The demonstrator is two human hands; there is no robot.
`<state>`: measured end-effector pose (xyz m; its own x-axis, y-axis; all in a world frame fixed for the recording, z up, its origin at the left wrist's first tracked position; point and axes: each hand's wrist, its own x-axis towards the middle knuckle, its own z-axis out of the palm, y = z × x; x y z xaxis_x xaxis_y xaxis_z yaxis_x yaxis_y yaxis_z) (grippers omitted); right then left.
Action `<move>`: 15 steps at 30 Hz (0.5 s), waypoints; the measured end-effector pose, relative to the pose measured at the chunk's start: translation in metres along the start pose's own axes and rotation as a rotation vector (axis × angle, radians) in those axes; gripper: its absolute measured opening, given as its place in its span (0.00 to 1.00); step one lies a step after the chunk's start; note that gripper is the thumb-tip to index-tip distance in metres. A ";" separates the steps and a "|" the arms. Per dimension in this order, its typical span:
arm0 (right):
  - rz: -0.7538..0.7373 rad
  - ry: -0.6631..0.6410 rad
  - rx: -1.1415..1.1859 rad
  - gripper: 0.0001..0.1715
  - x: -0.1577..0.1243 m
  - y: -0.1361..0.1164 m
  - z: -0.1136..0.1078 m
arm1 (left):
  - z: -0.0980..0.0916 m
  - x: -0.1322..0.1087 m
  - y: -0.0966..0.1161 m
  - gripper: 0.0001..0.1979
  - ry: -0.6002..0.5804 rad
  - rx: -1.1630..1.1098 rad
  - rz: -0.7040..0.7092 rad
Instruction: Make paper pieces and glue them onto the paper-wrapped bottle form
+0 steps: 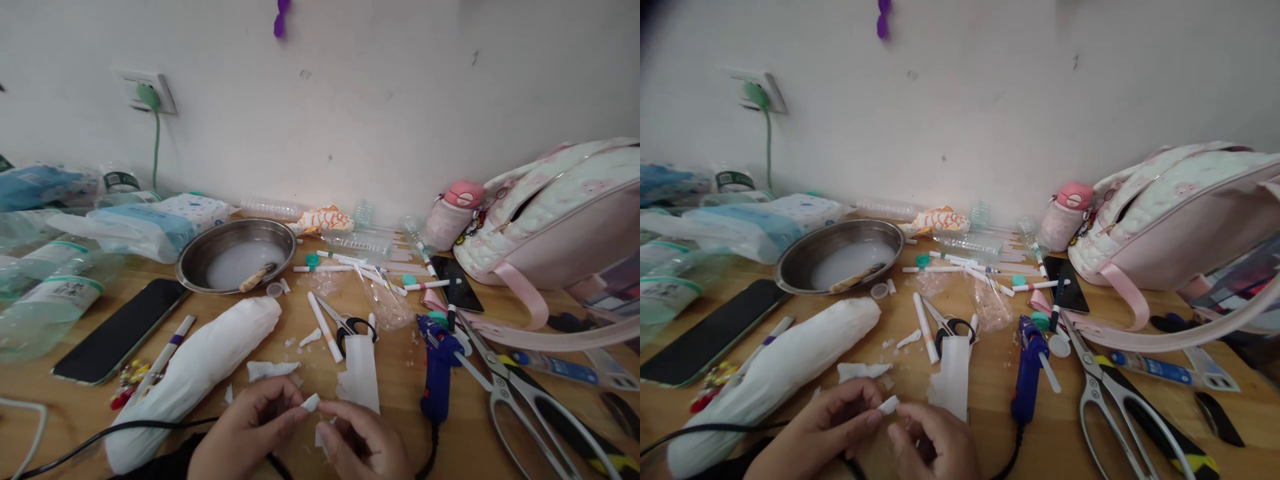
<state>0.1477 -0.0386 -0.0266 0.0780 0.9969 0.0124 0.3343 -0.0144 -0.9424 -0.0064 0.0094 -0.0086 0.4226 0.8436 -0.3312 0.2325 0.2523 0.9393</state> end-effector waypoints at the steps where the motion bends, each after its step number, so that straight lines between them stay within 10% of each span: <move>1: 0.000 -0.004 -0.005 0.16 0.000 0.000 -0.001 | 0.000 0.000 0.000 0.17 -0.007 -0.006 -0.007; 15: 0.304 -0.101 0.333 0.20 0.006 -0.004 0.005 | 0.001 -0.003 0.002 0.15 -0.033 0.107 0.021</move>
<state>0.1422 -0.0324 -0.0247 0.0286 0.9540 -0.2984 -0.0107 -0.2983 -0.9544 -0.0065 0.0070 -0.0053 0.4565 0.8316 -0.3164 0.3150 0.1815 0.9316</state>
